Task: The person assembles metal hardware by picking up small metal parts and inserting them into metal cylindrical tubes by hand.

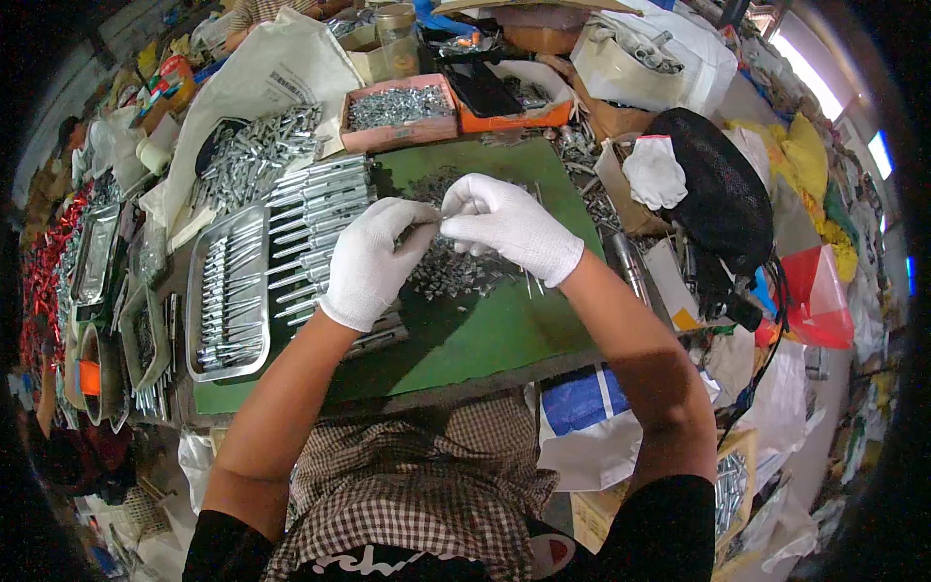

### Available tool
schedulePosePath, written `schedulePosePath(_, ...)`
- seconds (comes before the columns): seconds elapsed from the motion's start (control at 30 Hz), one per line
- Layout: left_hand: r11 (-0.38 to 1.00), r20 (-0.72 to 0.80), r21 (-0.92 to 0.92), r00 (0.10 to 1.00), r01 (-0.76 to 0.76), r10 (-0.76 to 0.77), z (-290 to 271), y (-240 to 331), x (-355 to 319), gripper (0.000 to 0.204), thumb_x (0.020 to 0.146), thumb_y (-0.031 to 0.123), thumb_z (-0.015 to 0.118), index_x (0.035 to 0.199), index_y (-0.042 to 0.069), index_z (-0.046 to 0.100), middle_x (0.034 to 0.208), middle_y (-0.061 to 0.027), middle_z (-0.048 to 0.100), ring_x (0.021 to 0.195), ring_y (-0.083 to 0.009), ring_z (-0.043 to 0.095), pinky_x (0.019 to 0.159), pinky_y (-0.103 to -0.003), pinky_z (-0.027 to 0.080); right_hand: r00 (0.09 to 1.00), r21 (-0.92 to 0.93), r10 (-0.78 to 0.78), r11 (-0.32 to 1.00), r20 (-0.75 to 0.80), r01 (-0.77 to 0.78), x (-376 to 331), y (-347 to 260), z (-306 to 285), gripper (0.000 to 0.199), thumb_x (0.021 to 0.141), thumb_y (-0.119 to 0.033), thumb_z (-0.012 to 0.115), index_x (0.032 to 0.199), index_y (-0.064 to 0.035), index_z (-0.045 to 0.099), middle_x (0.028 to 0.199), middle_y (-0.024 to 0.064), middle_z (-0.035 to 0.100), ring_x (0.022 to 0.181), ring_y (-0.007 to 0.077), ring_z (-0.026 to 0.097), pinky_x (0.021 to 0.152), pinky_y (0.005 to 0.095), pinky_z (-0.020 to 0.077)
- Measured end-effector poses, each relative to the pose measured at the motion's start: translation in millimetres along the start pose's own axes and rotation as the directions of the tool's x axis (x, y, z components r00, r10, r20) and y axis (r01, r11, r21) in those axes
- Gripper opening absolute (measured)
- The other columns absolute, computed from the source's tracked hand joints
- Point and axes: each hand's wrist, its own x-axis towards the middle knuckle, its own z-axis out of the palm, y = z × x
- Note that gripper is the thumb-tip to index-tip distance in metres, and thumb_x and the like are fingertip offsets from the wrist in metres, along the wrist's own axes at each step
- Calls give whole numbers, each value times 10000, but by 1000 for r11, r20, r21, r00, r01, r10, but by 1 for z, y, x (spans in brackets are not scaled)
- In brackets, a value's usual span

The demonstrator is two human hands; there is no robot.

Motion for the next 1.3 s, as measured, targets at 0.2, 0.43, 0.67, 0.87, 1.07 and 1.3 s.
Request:
schedulePosePath(0.2,999,-59,41,998,16,-13,13,-1,0,119,927,86,713,1035,40,695,992,-163,710,908,-372,691,790,-445,552,999,98,10,995,-53,-5,-4,1,5,260,960,-201,745,1142,-26,682,893,24,704,799,76,655,684,238,523)
schedulePosePath(0.43,910,269,414,954,10,-133,22,1,-5,126,955,182,658,1052,106,686,969,-137,671,912,-371,689,761,-481,566,956,-620,-258,775,-140,118,-10,17,2,167,914,-141,702,1038,-31,729,951,111,718,850,219,692,793,358,544)
schedulePosePath(0.67,977,156,211,988,-31,-2,2,5,13,208,900,162,742,1083,68,712,997,-134,689,918,-349,694,786,-440,566,961,-246,-224,952,-163,181,-12,4,4,211,954,-168,694,1116,-33,680,922,77,716,810,181,683,750,338,551)
schedulePosePath(0.87,998,48,-39,997,-56,58,-11,6,21,198,894,112,757,1071,33,716,992,-141,714,925,-333,695,832,-397,548,990,181,-118,975,-77,130,-6,-8,4,289,967,-139,706,1215,-7,635,989,44,688,844,91,633,749,252,527)
schedulePosePath(1.07,987,136,-91,983,133,-120,-13,4,19,197,941,146,710,1070,-2,694,964,-158,708,915,-301,693,858,-380,536,991,120,-123,984,-57,130,-9,-16,9,327,964,-145,715,1245,4,639,1019,27,681,871,91,631,775,255,532)
schedulePosePath(1.3,926,260,-159,919,343,-296,-6,3,16,220,970,214,689,1059,13,697,946,-165,700,853,-279,684,811,-376,532,955,-168,-261,957,-137,237,-13,-14,17,336,905,-127,729,1216,-27,655,931,46,694,844,132,661,784,285,543)
